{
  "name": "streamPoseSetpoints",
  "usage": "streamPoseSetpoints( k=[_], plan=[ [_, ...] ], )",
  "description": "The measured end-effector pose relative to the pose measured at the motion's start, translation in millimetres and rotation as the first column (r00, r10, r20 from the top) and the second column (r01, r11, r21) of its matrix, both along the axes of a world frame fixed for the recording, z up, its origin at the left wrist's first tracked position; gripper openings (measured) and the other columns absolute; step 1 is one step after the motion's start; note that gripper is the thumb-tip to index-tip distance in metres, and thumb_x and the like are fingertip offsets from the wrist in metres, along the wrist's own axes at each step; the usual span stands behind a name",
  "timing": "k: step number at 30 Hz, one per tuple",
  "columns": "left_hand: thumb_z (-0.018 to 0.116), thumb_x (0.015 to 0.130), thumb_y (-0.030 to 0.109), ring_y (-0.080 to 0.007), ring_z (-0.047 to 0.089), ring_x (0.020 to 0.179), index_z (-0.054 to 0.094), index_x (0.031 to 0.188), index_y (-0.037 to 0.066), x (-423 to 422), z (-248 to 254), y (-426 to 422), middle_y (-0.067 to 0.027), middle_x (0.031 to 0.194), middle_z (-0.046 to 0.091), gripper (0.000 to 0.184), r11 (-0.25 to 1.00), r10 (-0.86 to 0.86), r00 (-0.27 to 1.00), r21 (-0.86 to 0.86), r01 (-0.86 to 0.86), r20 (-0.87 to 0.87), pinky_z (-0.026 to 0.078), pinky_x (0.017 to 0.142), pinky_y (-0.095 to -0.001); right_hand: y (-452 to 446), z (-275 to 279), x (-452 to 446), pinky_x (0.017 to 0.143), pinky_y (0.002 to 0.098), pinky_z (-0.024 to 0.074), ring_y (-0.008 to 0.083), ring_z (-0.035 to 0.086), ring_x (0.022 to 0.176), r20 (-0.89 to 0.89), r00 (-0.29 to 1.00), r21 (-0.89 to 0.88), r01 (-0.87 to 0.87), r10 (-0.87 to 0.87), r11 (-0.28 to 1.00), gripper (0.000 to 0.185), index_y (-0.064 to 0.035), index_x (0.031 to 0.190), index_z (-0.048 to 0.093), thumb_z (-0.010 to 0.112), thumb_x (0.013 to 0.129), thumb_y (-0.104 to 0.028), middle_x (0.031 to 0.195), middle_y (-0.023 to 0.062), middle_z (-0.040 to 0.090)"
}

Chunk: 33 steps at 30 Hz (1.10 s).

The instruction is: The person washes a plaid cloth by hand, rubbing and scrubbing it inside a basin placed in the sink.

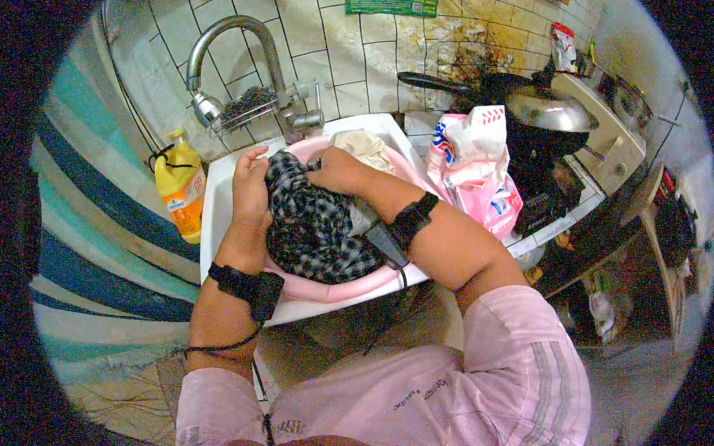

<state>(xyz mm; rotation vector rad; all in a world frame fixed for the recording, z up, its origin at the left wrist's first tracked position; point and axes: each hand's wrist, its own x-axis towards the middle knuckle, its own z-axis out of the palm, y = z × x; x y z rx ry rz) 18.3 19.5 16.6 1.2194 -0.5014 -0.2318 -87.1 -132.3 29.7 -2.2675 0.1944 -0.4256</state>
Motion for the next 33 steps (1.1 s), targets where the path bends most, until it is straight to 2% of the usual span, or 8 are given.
streamPoseSetpoints(
  k=[3, 5, 8, 12, 21, 27, 29, 33],
  plan=[
    [0.063, 0.079, 0.007, -0.0126, 0.047, 0.082, 0.063, 0.101, 0.008, -7.1, 6.3, 3.4, -0.0018, 0.088, 0.052, 0.021, 0.988, -0.018, 0.995, 0.155, 0.002, 0.101, 0.039, 0.077, -0.0245, 5.9, 11.8, -6.8, 0.083, 0.0405, 0.047, 0.0382, 0.059, 0.095, -0.12, 0.991, -0.078, 0.044, -0.053, 0.996, 0.03, 0.0012, 0.098, 0.064, 0.061, 0.079, -0.021, 0.103, 0.0251, 0.061],
    [0.069, 0.074, 0.011, -0.0161, 0.051, 0.091, 0.066, 0.1, 0.008, -10.5, 7.1, 2.2, -0.0037, 0.094, 0.055, 0.026, 0.967, 0.069, 0.937, 0.209, -0.148, 0.344, 0.04, 0.083, -0.0274, -6.3, -5.3, 3.2, 0.082, 0.0421, 0.0467, 0.0402, 0.059, 0.092, 0.307, 0.94, 0.012, 0.153, -0.149, 0.988, 0.028, 0.002, 0.094, 0.062, 0.058, 0.083, -0.023, 0.097, 0.0251, 0.061],
    [0.07, 0.074, 0.014, -0.02, 0.052, 0.104, 0.068, 0.096, 0.009, -12.9, 7.3, -0.7, -0.0073, 0.108, 0.057, 0.023, 0.888, 0.118, 0.579, 0.175, -0.425, 0.807, 0.041, 0.089, -0.0306, -9.8, -7.3, 5.9, 0.081, 0.0419, 0.0462, 0.0409, 0.059, 0.09, 0.359, 0.909, 0.124, 0.179, -0.212, 0.976, 0.028, 0.0017, 0.093, 0.061, 0.057, 0.087, -0.025, 0.094, 0.0251, 0.061],
    [0.086, 0.058, 0.025, -0.0255, 0.052, 0.113, 0.03, 0.134, -0.004, -39.3, 13.6, -0.8, -0.0177, 0.117, 0.055, 0.099, 0.904, -0.2, 0.793, 0.421, -0.077, 0.576, 0.04, 0.097, -0.0362, 9.8, 6.0, -5.7, 0.073, 0.0322, 0.0445, 0.0208, 0.054, 0.08, 0.404, 0.906, 0.232, 0.031, -0.125, 0.972, 0.025, -0.0013, 0.088, 0.057, 0.057, 0.091, -0.026, 0.082, 0.0103, 0.059],
    [0.073, 0.077, 0.023, -0.0182, 0.062, 0.084, 0.057, 0.113, 0.001, -28.6, 22.2, 4.0, -0.0075, 0.093, 0.065, 0.045, 0.887, -0.351, 0.936, 0.33, 0.323, 0.029, 0.048, 0.078, -0.0316, 7.0, 9.1, -4.7, 0.065, 0.0254, 0.042, 0.0084, 0.046, 0.071, 0.483, 0.865, 0.156, 0.069, -0.137, 0.985, 0.025, -0.0053, 0.079, 0.053, 0.071, 0.082, -0.023, 0.074, -0.0001, 0.052],
    [0.051, 0.093, 0.043, -0.0191, 0.058, 0.095, 0.052, 0.121, 0.001, -28.4, 20.0, -0.9, -0.011, 0.108, 0.06, 0.051, 0.949, -0.287, 0.926, 0.06, 0.311, -0.246, 0.046, 0.082, -0.0327, 32.0, 14.4, -16.3, 0.076, 0.0373, 0.0457, 0.0284, 0.058, 0.085, 0.304, 0.952, 0.106, 0.004, -0.036, 0.994, 0.029, -0.0035, 0.093, 0.051, 0.058, 0.089, -0.032, 0.09, 0.0185, 0.058],
    [0.045, 0.094, 0.045, -0.0243, 0.063, 0.087, 0.055, 0.117, 0.004, -35.0, 20.5, -1.8, -0.0107, 0.107, 0.062, 0.048, 0.947, -0.295, 0.902, 0.033, 0.321, -0.316, 0.051, 0.077, -0.0386, 41.7, 12.0, -17.1, 0.074, 0.0403, 0.0456, 0.0355, 0.058, 0.085, 0.428, 0.875, -0.197, -0.153, 0.225, 0.968, 0.028, -0.003, 0.092, 0.051, 0.057, 0.09, -0.03, 0.09, 0.0207, 0.058],
    [0.045, 0.093, 0.035, -0.0222, 0.063, 0.093, 0.057, 0.117, 0.007, -32.6, 6.4, -10.5, -0.0087, 0.112, 0.061, 0.039, 0.978, -0.163, 0.939, 0.078, 0.194, -0.302, 0.049, 0.082, -0.0341, 37.6, 12.5, -8.8, 0.067, 0.0504, 0.0448, 0.0446, 0.057, 0.078, 0.382, 0.922, -0.18, 0.14, -0.062, 0.974, 0.027, -0.0035, 0.092, 0.052, 0.048, 0.093, -0.03, 0.08, 0.0245, 0.059]
  ],
)
